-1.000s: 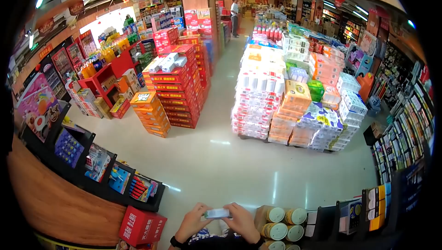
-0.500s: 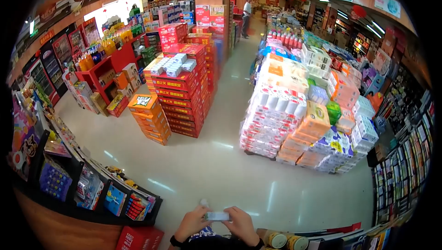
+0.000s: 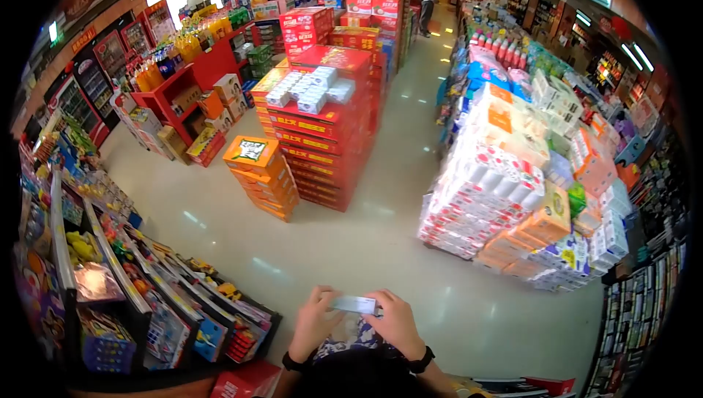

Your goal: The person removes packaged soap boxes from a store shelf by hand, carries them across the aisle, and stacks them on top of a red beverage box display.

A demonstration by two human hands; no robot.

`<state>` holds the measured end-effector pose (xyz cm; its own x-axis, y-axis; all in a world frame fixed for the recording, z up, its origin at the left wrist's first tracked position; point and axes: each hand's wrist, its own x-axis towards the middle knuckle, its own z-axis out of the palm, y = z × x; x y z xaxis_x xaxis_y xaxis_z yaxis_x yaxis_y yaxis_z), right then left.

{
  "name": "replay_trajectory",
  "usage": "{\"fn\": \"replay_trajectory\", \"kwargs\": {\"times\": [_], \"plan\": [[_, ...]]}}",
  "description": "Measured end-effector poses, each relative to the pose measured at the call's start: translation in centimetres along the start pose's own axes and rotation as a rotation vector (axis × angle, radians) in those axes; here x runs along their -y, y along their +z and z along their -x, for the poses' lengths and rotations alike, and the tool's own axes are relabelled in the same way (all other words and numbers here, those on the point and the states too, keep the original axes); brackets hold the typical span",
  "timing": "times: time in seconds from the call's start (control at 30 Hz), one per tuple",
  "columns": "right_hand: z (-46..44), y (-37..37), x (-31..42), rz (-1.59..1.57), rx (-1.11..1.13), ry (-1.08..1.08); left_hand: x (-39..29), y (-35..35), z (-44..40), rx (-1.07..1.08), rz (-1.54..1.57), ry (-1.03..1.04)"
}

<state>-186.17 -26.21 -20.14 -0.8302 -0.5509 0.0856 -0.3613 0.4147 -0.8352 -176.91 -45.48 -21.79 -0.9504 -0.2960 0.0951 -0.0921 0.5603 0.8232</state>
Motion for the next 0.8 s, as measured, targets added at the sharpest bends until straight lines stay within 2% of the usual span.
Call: {"fn": "replay_trajectory", "kwargs": {"times": [0.13,0.17,0.27,0.37,0.53,0.8], "plan": [[-6.1,2.6,-1.6,0.100,0.068,-0.029,4.6,0.5,-3.8,-0.039,0.043,-0.111],[-7.7,3.1,-2.1,0.092,0.079,-0.040,5.9,0.5,-5.1,-0.057,0.015,-0.065],[-13.1,4.0,-2.9,0.052,0.104,-0.034,7.2,-0.8,-9.6,-0.023,-0.115,-0.131],[-18.6,5.1,-5.4,0.040,0.076,-0.029,10.0,-1.2,-15.2,0.110,-0.256,-0.166],[-28.9,5.9,-7.2,-0.084,0.042,-0.016,12.2,-3.5,-26.0,0.161,-0.364,-0.102],[-41.4,6.8,-10.2,-0.119,-0.112,0.054,14.9,-3.7,-39.2,0.153,-0.260,-0.115]]}}
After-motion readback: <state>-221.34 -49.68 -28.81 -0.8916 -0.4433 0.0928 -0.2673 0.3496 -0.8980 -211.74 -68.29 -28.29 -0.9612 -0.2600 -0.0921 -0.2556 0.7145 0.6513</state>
